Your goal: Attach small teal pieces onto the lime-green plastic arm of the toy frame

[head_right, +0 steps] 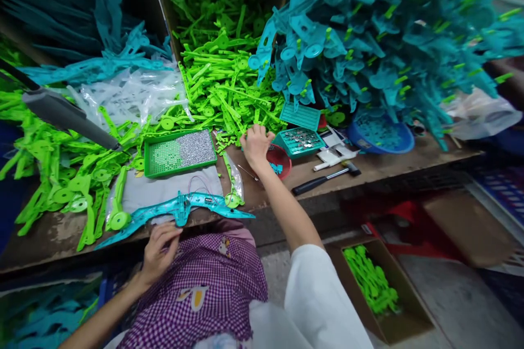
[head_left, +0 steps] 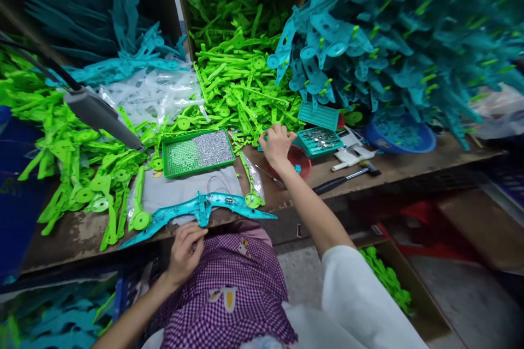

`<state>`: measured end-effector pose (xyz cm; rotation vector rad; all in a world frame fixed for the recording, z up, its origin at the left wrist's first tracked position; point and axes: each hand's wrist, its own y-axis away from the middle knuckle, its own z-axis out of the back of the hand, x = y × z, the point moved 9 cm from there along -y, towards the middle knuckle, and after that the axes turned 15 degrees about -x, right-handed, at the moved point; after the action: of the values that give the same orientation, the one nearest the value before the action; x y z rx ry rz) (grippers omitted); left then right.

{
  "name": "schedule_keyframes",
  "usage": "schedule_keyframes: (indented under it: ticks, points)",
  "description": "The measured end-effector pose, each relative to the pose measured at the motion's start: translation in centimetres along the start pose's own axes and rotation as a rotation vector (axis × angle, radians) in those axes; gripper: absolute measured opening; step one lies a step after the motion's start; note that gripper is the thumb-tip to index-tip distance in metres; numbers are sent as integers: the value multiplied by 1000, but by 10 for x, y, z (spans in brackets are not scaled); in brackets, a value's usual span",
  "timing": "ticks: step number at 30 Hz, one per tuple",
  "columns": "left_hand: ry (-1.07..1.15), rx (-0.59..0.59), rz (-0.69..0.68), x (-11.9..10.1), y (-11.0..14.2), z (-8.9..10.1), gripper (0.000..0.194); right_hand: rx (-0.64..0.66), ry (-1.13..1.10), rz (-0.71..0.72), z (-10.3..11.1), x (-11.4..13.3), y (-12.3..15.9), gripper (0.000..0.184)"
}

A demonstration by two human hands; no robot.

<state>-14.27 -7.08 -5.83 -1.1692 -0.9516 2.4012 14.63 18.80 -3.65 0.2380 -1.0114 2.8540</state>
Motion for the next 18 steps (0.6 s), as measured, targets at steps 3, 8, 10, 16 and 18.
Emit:
schedule_keyframes:
  ticks: [3, 8, 10, 16, 18]
  points:
    - [-64, 6, 48, 1, 21, 32, 23, -112, -153, -162, 26, -7, 1, 22]
    - [-151, -9, 231, 4, 30, 62, 17, -81, -700, -476, 62, -12, 46, 20]
    - [-153, -96, 367, 8, 15, 59, 16, 16, -892, -588, 67, -8, 77, 20]
    - [240, 60, 534, -3, -92, -64, 36, 196, -1109, -815, 68, 2, 135, 21]
    - [339, 178, 507, -13, -127, -114, 45, 198, -1120, -846, 67, 0, 135, 22]
